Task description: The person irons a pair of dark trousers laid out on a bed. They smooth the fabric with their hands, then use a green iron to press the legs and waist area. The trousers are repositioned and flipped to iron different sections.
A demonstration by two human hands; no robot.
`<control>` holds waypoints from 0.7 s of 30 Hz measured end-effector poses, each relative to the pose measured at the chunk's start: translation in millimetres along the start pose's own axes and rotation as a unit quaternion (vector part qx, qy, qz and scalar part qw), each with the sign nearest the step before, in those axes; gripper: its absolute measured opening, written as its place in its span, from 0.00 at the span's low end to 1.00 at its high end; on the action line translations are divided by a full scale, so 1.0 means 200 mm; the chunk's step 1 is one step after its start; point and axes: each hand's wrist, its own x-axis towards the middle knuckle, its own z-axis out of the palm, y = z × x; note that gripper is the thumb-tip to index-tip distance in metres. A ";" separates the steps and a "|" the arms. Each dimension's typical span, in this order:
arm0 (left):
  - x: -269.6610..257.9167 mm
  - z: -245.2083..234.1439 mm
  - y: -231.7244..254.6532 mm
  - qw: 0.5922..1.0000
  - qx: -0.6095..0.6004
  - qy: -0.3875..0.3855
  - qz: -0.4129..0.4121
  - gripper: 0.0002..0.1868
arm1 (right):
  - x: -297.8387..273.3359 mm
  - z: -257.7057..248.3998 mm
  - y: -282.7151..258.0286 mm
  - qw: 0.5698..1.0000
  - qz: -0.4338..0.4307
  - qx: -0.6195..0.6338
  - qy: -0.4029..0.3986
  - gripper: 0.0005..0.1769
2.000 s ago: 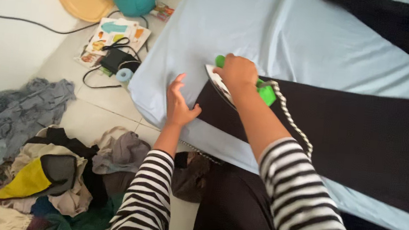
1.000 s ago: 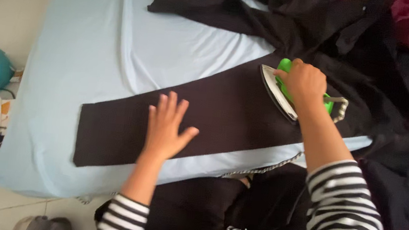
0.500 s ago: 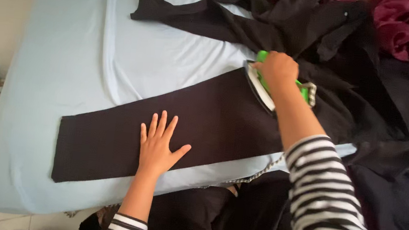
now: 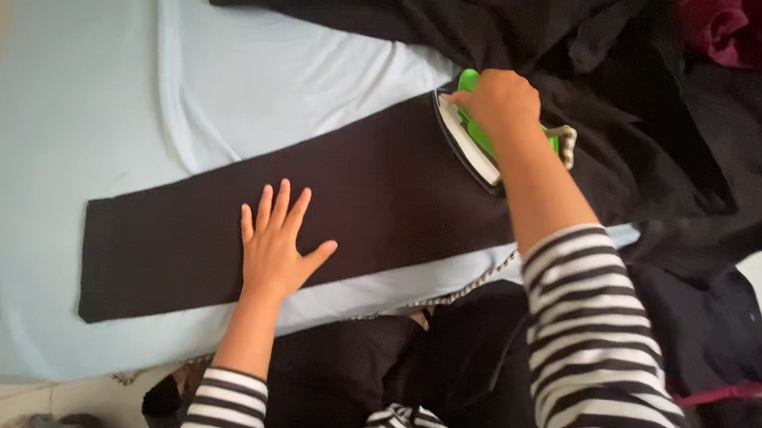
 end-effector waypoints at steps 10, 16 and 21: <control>0.00 0.04 -0.02 1.000 0.005 -0.004 -0.002 0.49 | -0.65 -0.38 0.13 0.980 -0.137 -0.048 -0.133 0.36; -0.01 0.07 -0.05 1.000 -0.004 0.001 0.002 0.39 | -0.82 -0.37 -0.11 0.968 -0.201 -0.074 -0.134 0.34; -0.01 0.08 -0.06 1.000 0.001 -0.006 0.002 0.38 | -0.88 -0.28 -0.23 0.970 -0.227 -0.032 -0.083 0.33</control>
